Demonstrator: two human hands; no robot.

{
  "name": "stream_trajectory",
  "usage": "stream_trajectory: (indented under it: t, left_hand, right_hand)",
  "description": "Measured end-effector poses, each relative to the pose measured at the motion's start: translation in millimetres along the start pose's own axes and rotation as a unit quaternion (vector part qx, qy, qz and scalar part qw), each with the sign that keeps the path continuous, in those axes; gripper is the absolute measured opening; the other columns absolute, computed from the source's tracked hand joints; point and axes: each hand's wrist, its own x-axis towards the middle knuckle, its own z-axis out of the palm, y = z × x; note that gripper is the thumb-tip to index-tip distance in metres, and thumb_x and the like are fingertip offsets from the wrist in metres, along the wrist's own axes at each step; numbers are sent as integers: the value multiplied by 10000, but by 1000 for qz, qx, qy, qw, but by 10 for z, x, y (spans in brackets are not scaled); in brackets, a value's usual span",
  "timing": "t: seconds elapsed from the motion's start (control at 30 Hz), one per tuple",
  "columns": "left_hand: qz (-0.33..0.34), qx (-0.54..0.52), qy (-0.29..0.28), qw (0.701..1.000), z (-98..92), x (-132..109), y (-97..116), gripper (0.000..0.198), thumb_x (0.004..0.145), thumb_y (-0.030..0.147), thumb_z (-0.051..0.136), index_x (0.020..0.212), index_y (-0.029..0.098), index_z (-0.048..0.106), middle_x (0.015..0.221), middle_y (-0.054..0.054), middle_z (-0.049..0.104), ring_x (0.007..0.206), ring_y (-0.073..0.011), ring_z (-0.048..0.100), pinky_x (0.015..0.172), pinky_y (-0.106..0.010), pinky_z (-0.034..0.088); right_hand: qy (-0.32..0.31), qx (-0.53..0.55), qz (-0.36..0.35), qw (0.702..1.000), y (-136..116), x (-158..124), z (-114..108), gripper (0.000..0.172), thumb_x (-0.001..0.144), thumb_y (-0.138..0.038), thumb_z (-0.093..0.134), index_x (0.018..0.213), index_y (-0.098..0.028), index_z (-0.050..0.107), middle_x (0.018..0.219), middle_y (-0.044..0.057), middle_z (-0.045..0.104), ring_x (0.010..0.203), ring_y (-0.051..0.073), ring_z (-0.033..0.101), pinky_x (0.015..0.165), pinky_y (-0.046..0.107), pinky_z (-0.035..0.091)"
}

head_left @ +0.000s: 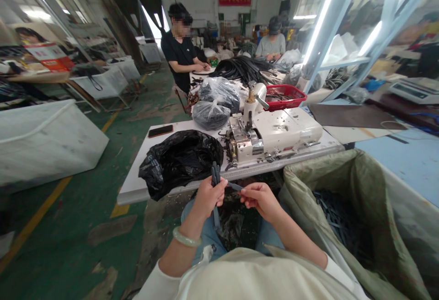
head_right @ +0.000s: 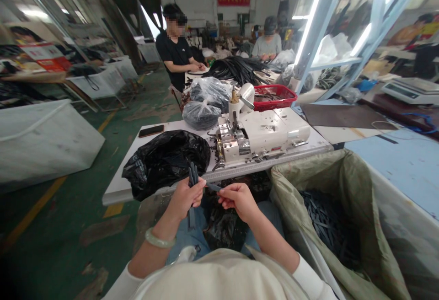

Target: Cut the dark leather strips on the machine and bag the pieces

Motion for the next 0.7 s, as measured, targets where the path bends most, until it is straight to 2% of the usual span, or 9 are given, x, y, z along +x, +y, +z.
stream_trajectory:
  t: [0.1, 0.2, 0.3, 0.37, 0.43, 0.53, 0.63, 0.7]
  left_hand:
    - [1, 1, 6, 1000, 27, 51, -7, 351, 712, 442, 713, 780, 186, 484, 421, 125, 327, 345, -37, 300, 346, -144, 252]
    - [-2, -7, 5, 1000, 34, 103, -9, 359, 707, 443, 721, 791, 192, 477, 426, 128, 326, 340, -40, 302, 342, -143, 244]
    - [-1, -5, -2, 1000, 23, 147, 1, 373, 693, 452, 732, 786, 189, 484, 425, 126, 333, 338, -39, 303, 342, -147, 255]
    - [-1, 3, -2, 1000, 7, 173, 9, 385, 684, 459, 739, 793, 183, 492, 424, 123, 344, 340, -40, 305, 341, -149, 261]
    - [-6, 11, 6, 1000, -19, 199, 13, 398, 686, 479, 738, 797, 177, 503, 424, 122, 342, 342, -40, 301, 337, -148, 259]
    - [-28, 8, 18, 999, -84, 229, 12, 418, 712, 533, 707, 790, 166, 522, 429, 127, 303, 347, -33, 274, 334, -142, 238]
    - [-53, -20, 8, 998, -164, 232, 2, 461, 720, 599, 674, 795, 170, 521, 441, 129, 287, 346, -24, 241, 335, -131, 194]
    - [-64, -44, 5, 997, -215, 218, -11, 492, 708, 640, 659, 801, 181, 508, 445, 125, 304, 344, -22, 230, 335, -129, 180]
  right_hand:
    - [-112, -94, 53, 988, -52, 20, -91, 348, 719, -416, 759, 778, -77, 714, 629, 82, 692, 461, 93, 598, 452, 166, 475]
    - [-214, -105, 86, 967, -103, 51, -139, 437, 780, -497, 684, 905, -79, 698, 738, 115, 718, 591, 143, 675, 529, 207, 521]
    - [-273, -73, 103, 954, -110, 83, -120, 468, 796, -502, 671, 1031, -98, 658, 820, 112, 723, 688, 162, 700, 599, 233, 537]
    - [-278, -56, 92, 955, -91, 129, -72, 444, 801, -497, 669, 1013, -107, 645, 750, 74, 707, 621, 132, 672, 565, 206, 508]
    - [-235, -52, 49, 969, -82, 231, -26, 394, 812, -503, 651, 878, -115, 633, 579, 4, 626, 453, 74, 551, 445, 155, 401]
    - [-93, -43, -33, 994, -172, 528, -35, 375, 808, -495, 639, 698, -147, 554, 410, -76, 431, 332, 31, 299, 350, 156, 191]
    - [39, -3, -45, 998, -409, 932, -155, 325, 813, -421, 624, 648, -170, 499, 363, -105, 323, 324, 28, 189, 350, 172, 119]
    - [76, 11, -36, 996, -585, 1177, -252, 299, 838, -370, 580, 634, -181, 471, 346, -111, 285, 318, 30, 160, 349, 177, 99]
